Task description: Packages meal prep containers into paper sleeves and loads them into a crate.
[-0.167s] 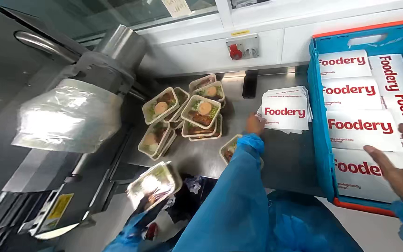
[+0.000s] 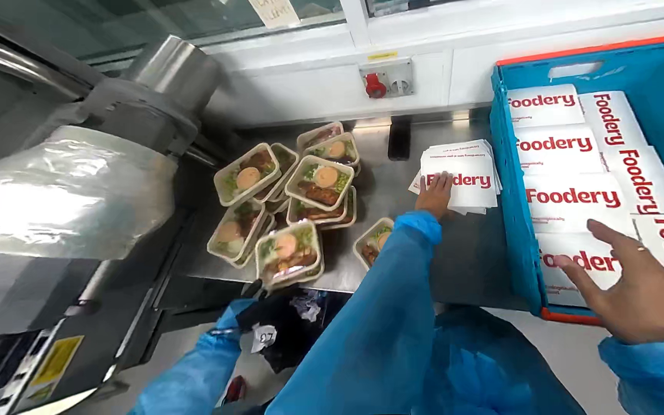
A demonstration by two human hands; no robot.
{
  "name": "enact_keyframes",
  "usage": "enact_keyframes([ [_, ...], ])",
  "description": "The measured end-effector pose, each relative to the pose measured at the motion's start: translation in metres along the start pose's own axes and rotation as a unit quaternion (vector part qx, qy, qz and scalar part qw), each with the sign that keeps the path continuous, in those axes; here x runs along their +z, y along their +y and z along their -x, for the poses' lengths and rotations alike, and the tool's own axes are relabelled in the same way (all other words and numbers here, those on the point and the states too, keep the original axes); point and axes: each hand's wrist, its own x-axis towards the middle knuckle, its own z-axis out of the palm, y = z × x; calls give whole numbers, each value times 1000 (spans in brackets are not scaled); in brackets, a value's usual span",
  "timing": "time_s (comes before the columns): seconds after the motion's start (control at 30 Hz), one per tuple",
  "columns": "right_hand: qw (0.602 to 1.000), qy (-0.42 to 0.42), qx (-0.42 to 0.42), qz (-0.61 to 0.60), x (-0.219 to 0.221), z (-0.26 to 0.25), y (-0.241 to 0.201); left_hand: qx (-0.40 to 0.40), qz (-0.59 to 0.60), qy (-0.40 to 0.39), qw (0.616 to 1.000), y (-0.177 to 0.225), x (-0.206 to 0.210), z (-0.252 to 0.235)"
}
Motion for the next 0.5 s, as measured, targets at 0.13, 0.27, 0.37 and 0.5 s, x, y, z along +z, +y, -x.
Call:
enact_keyframes([
  [0.13,999,-20,29,-23,-1,24,2,32,-39,-116,992,6,-25,-4],
  [0.27,998,-15,38,-53,2,29,5,65,-77,-144,984,6,-61,5],
  [0.37,976,-6,69,-204,-2,16,-9,156,-85,83,981,-3,-80,51],
  [0.5,867,-124,181,-447,4,-9,-59,280,-130,311,899,11,-89,207],
])
